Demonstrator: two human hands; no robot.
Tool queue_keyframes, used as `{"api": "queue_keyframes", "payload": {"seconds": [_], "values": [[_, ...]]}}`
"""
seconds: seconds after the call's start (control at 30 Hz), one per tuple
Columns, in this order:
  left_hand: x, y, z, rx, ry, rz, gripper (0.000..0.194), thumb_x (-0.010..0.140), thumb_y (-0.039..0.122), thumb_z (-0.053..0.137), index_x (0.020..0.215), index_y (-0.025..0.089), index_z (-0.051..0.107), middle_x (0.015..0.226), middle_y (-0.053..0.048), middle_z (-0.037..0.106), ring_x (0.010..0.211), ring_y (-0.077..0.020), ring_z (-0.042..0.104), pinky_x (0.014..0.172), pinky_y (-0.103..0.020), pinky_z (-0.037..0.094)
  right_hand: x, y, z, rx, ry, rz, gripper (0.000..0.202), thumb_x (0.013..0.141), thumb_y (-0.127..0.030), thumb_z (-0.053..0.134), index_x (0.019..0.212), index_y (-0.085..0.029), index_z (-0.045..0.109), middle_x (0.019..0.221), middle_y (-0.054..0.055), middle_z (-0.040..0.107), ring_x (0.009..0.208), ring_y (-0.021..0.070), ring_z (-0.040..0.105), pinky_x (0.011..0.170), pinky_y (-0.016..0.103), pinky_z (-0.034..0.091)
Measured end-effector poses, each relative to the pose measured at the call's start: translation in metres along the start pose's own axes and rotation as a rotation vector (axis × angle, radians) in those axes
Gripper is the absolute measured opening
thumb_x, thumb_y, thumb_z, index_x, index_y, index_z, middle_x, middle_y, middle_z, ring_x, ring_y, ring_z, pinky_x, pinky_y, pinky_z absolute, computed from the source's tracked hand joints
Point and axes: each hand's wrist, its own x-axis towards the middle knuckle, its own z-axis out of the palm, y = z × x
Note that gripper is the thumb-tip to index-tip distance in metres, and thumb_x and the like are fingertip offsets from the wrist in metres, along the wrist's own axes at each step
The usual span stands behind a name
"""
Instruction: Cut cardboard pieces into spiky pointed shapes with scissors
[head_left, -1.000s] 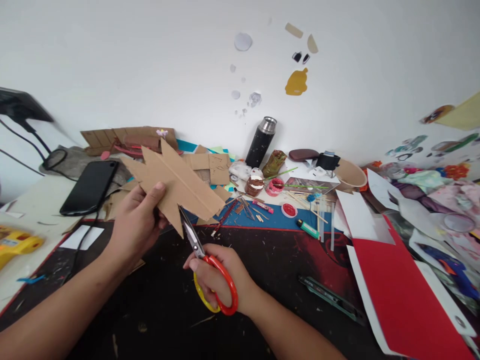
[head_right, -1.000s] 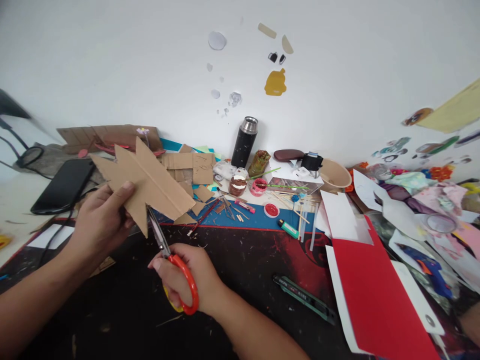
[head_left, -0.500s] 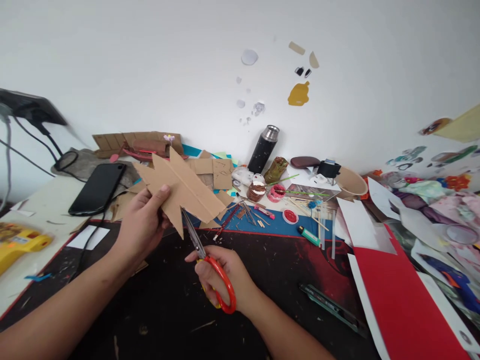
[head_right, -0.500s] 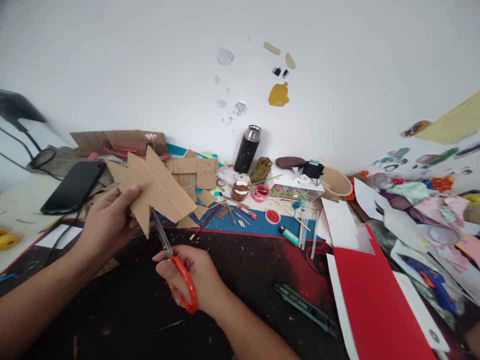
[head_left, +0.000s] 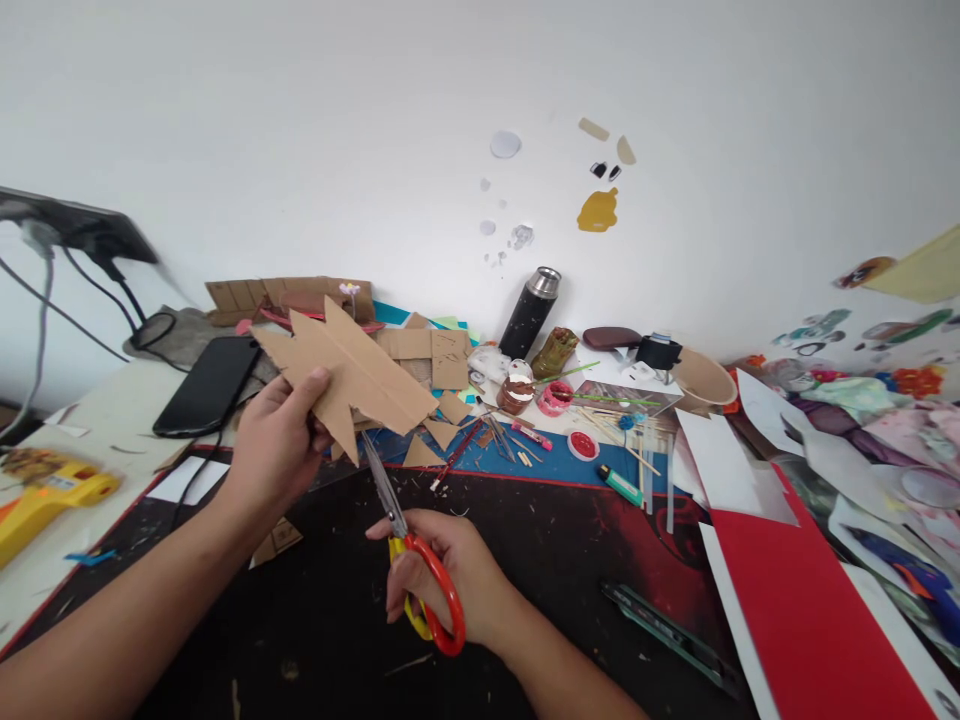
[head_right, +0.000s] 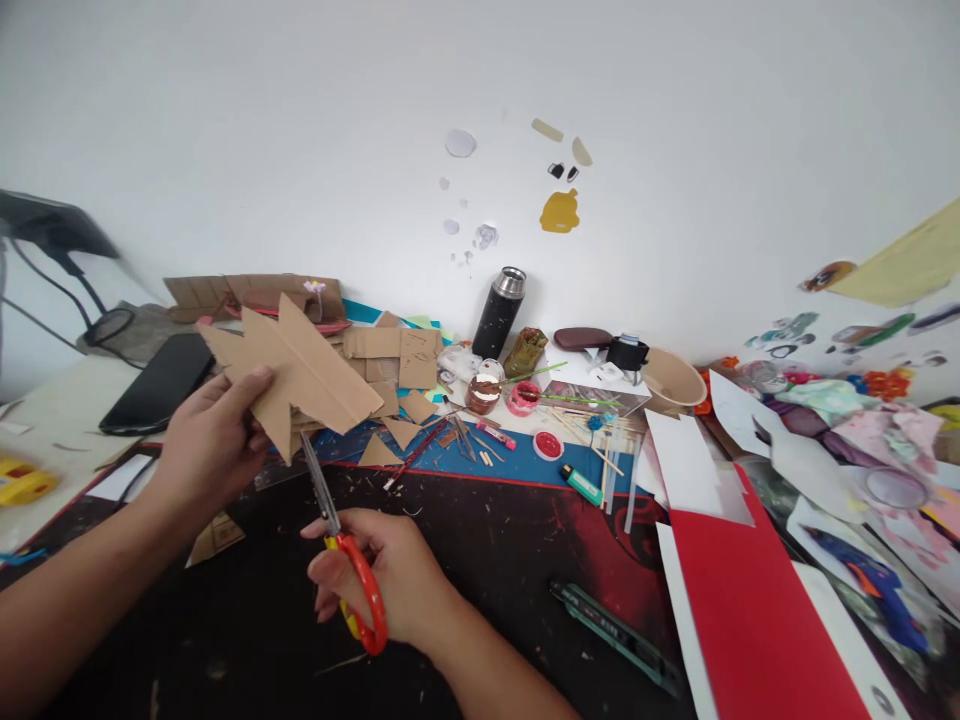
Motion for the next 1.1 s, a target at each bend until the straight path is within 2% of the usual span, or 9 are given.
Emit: {"api": "queue_keyframes", "payload": {"seconds": [0.2,0.37,0.5,0.6,0.67,0.73,0.83,0.97,1.1], "values": [[0.002,0.002,-0.002,0.055,-0.029,-0.012,0.033,0.077,0.034,0.094,0.081,0.02,0.064,0.047,0.009,0.052,0.031,-0.007,0.038,0.029,-0.015,0.03,0.0,0.006,-0.007,0.025,-0.086,0.001,0.098,0.072,-0.084,0.093,0.14,-0.019,0.07,0.084,0.002,0.076,0.073,0.019,0.075,0.078,0.035,0.062],[0.007,0.009,-0.003,0.059,-0.007,0.021,0.037,0.073,0.033,0.095,0.076,0.021,0.06,0.045,0.009,0.049,0.033,-0.0062,0.037,0.029,-0.014,0.027,-0.002,0.006,-0.011,0.007,-0.188,0.059,0.102,0.069,-0.076,0.1,0.151,-0.024,0.067,0.099,0.007,0.081,0.085,0.0213,0.079,0.085,0.037,0.062],[0.008,0.015,-0.004,0.064,-0.014,0.016,0.036,0.071,0.032,0.094,0.076,0.022,0.059,0.043,0.01,0.049,0.032,-0.0067,0.035,0.029,-0.015,0.028,-0.005,0.002,-0.01,-0.004,-0.196,0.046,0.104,0.068,-0.08,0.097,0.151,-0.024,0.067,0.11,0.011,0.082,0.095,0.024,0.079,0.092,0.041,0.062],[0.009,0.017,-0.004,0.083,-0.022,-0.006,0.036,0.072,0.032,0.094,0.078,0.021,0.061,0.045,0.01,0.05,0.032,-0.0068,0.036,0.029,-0.016,0.029,-0.006,-0.001,-0.009,0.007,-0.132,0.047,0.103,0.075,-0.088,0.088,0.15,-0.02,0.067,0.103,0.01,0.08,0.078,0.0199,0.078,0.075,0.032,0.06],[0.009,0.016,-0.005,0.092,-0.016,-0.016,0.036,0.07,0.033,0.094,0.079,0.021,0.061,0.046,0.01,0.051,0.032,-0.0061,0.035,0.029,-0.016,0.028,-0.006,-0.001,-0.009,0.001,-0.089,0.045,0.1,0.08,-0.09,0.083,0.147,-0.017,0.068,0.094,0.007,0.077,0.061,0.0153,0.072,0.059,0.026,0.054],[0.009,0.014,-0.005,0.102,-0.013,-0.028,0.037,0.069,0.035,0.094,0.08,0.021,0.062,0.047,0.01,0.05,0.032,-0.0058,0.034,0.029,-0.016,0.026,-0.005,-0.001,-0.01,-0.024,-0.06,0.03,0.095,0.085,-0.089,0.08,0.143,-0.015,0.069,0.086,0.004,0.075,0.051,0.0121,0.065,0.05,0.022,0.049],[0.007,0.013,-0.004,0.147,-0.044,-0.069,0.039,0.07,0.04,0.094,0.084,0.021,0.062,0.047,0.011,0.051,0.032,-0.006,0.034,0.03,-0.016,0.026,-0.003,0.002,-0.01,-0.05,-0.036,0.005,0.09,0.086,-0.089,0.078,0.138,-0.015,0.071,0.079,0.0,0.072,0.047,0.0101,0.061,0.047,0.02,0.047],[-0.001,0.015,-0.001,0.222,-0.104,-0.116,0.042,0.071,0.045,0.093,0.087,0.022,0.062,0.048,0.011,0.053,0.032,-0.0062,0.033,0.03,-0.017,0.024,-0.002,0.004,-0.008,-0.027,-0.019,0.015,0.092,0.08,-0.091,0.082,0.134,-0.016,0.073,0.074,-0.002,0.071,0.045,0.0101,0.059,0.044,0.02,0.045],[-0.008,0.015,0.004,0.288,-0.141,-0.133,0.047,0.069,0.051,0.093,0.086,0.021,0.061,0.051,0.01,0.055,0.035,-0.006,0.035,0.031,-0.017,0.022,-0.003,0.002,-0.007,-0.03,0.003,0.004,0.089,0.086,-0.09,0.078,0.133,-0.015,0.073,0.074,-0.002,0.07,0.045,0.0102,0.06,0.045,0.02,0.046]]}}
